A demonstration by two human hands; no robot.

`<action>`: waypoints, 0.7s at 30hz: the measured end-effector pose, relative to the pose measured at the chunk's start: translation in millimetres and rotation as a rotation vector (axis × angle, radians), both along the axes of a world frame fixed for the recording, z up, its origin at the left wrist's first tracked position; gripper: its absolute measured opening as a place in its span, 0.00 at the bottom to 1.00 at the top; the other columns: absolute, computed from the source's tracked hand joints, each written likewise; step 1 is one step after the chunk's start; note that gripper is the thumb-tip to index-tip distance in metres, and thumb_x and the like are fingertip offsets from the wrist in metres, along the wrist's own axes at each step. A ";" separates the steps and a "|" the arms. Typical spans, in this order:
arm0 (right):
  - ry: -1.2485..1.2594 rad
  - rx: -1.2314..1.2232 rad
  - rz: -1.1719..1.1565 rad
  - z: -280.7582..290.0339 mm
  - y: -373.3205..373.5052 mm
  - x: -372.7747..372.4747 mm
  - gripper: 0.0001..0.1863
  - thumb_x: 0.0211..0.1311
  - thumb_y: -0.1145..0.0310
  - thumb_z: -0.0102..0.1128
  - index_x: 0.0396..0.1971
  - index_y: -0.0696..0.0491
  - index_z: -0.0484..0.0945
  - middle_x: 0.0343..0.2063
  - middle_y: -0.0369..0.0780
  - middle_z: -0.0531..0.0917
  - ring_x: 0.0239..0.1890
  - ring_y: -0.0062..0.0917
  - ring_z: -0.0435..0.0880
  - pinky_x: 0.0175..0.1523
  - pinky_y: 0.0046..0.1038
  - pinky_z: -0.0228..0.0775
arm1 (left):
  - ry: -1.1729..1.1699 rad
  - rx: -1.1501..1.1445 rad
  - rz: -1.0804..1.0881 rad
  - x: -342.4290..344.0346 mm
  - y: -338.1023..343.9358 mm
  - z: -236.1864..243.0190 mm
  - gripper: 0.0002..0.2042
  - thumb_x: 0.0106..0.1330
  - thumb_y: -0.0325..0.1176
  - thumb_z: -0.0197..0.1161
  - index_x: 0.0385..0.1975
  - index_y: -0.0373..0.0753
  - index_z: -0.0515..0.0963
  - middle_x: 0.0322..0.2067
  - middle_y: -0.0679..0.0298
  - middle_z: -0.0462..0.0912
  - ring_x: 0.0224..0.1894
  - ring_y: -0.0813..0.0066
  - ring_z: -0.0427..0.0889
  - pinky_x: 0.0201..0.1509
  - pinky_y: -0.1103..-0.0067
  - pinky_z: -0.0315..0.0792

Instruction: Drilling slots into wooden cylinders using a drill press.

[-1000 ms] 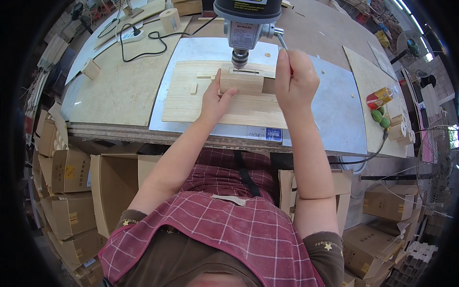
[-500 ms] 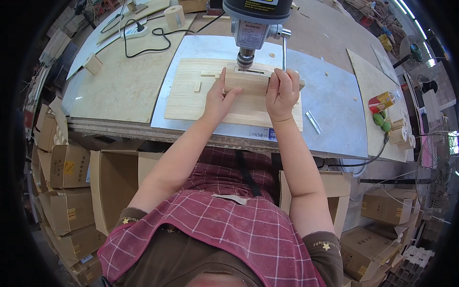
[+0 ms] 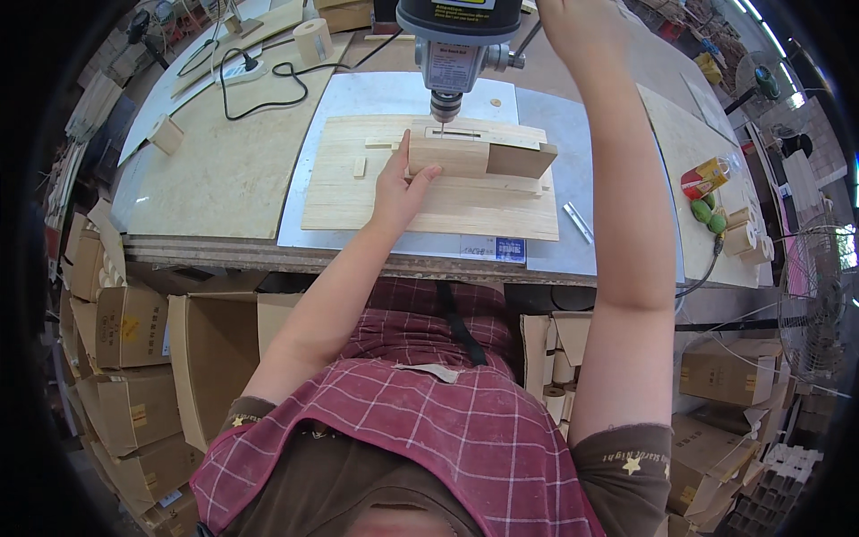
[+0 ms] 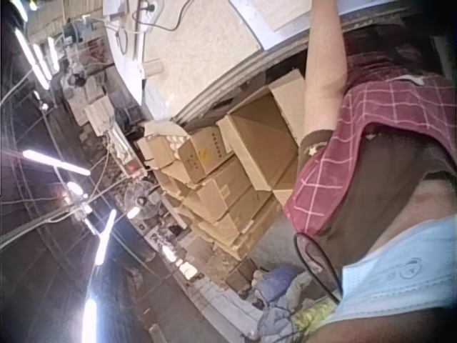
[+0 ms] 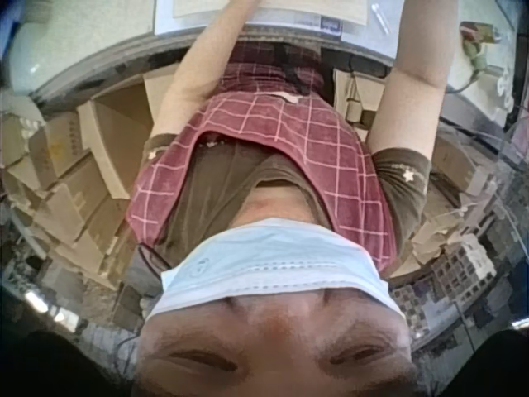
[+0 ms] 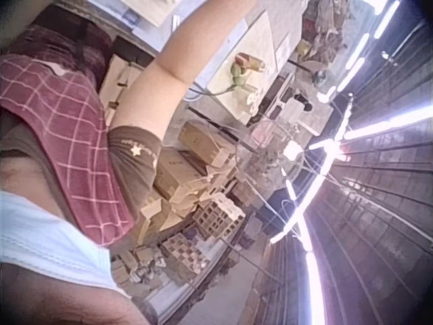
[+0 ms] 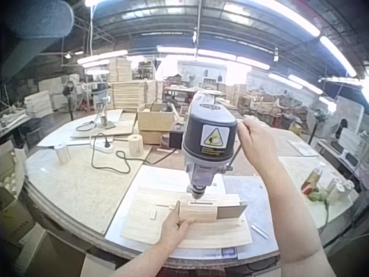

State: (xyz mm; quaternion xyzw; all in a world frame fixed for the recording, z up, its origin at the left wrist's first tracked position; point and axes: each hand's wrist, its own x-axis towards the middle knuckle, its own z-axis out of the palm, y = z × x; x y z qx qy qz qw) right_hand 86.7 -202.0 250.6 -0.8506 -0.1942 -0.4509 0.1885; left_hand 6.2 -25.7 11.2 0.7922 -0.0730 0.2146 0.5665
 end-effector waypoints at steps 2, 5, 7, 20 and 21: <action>0.037 -0.045 -0.131 13.2 -10.5 10.1 0.19 0.56 0.55 0.43 0.21 0.57 0.73 0.24 0.49 0.76 0.30 0.42 0.74 0.38 0.36 0.65 | -0.025 0.009 -0.036 3.0 -8.5 6.3 0.34 0.53 0.37 0.63 0.58 0.31 0.56 0.40 0.48 0.74 0.41 0.58 0.76 0.41 0.74 0.71; 0.041 -0.052 -0.175 11.9 -11.4 13.3 0.18 0.56 0.55 0.45 0.22 0.56 0.74 0.24 0.49 0.76 0.30 0.41 0.75 0.37 0.36 0.65 | -0.006 0.001 -0.054 0.7 -7.2 10.0 0.34 0.52 0.36 0.63 0.58 0.31 0.56 0.41 0.48 0.73 0.41 0.59 0.76 0.41 0.75 0.71; 0.008 -0.017 -0.127 -5.4 -19.0 21.5 0.18 0.56 0.55 0.45 0.24 0.56 0.74 0.25 0.49 0.77 0.31 0.41 0.76 0.37 0.35 0.66 | -0.016 -0.035 -0.073 0.8 -5.5 5.3 0.35 0.51 0.33 0.64 0.59 0.32 0.54 0.42 0.48 0.74 0.41 0.59 0.76 0.41 0.75 0.71; 0.874 0.050 0.138 -152.2 -58.7 -69.0 0.15 0.49 0.66 0.62 0.36 0.57 0.76 0.30 0.42 0.79 0.31 0.31 0.76 0.39 0.26 0.67 | 0.302 0.244 -0.087 -24.1 24.0 46.5 0.40 0.45 0.25 0.64 0.61 0.44 0.52 0.45 0.52 0.74 0.44 0.57 0.75 0.41 0.75 0.71; 0.869 0.048 0.183 -151.1 -59.1 -74.4 0.14 0.48 0.69 0.62 0.35 0.57 0.76 0.30 0.41 0.79 0.31 0.30 0.76 0.38 0.26 0.67 | 0.246 0.229 -0.137 -31.7 33.2 47.8 0.40 0.45 0.24 0.65 0.61 0.45 0.53 0.43 0.57 0.75 0.32 0.72 0.72 0.32 0.81 0.67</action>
